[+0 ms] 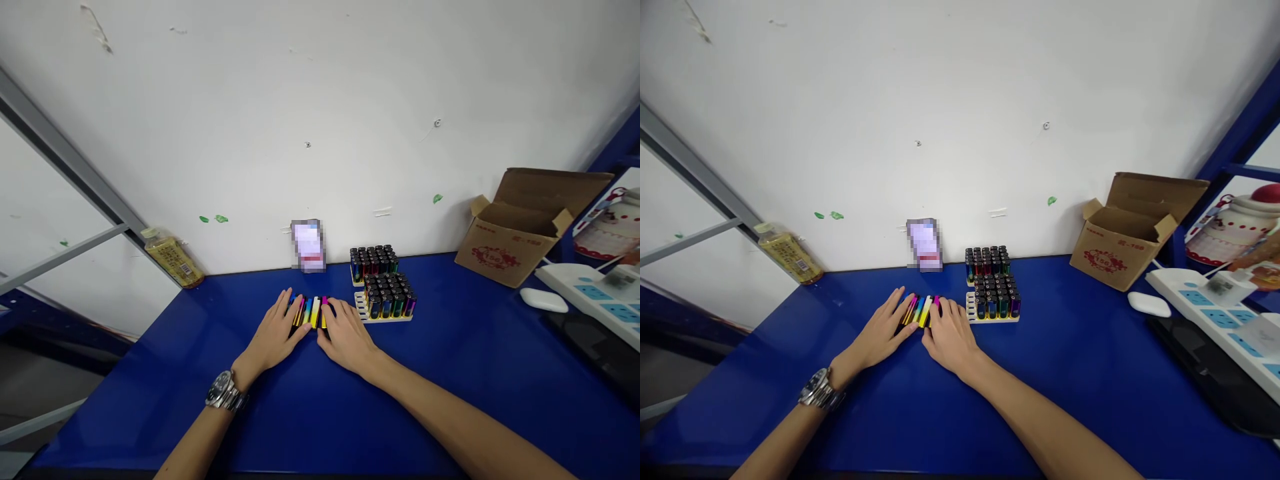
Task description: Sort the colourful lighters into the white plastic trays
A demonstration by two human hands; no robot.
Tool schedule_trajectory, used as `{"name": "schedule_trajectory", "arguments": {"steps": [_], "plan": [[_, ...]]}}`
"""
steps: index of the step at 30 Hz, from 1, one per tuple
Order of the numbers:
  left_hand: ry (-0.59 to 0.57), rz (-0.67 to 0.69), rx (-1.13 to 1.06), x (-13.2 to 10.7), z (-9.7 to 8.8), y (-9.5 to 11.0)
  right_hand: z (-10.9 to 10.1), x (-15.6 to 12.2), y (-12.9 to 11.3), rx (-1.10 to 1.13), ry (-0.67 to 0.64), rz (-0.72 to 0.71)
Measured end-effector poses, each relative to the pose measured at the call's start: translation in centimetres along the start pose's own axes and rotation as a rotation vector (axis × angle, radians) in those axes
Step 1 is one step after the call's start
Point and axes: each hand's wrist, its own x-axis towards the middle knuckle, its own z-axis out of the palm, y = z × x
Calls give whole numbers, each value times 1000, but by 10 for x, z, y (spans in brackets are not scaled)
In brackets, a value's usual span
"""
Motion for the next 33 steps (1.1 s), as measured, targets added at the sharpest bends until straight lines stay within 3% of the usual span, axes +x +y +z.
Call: {"name": "schedule_trajectory", "arguments": {"steps": [3, 8, 14, 21, 29, 33], "plan": [[-105, -3, -60, -1, 11, -10, 0, 0, 0, 18, -5, 7], [-73, -43, -83, -7, 23, -4, -1, 1, 1, 35, -12, -4], [-90, -60, -100, -9, 14, -3, -1, 0, 2, 71, 3, 3], [-49, 20, -92, -14, 11, -4, 4, 0, 3, 101, 15, 14], [47, 131, 40, -11, 3, 15, 6, 0, 2, 69, 20, 6], [98, 98, 47, -14, 3, 24, 5, 0, 2, 62, 11, 4]]}}
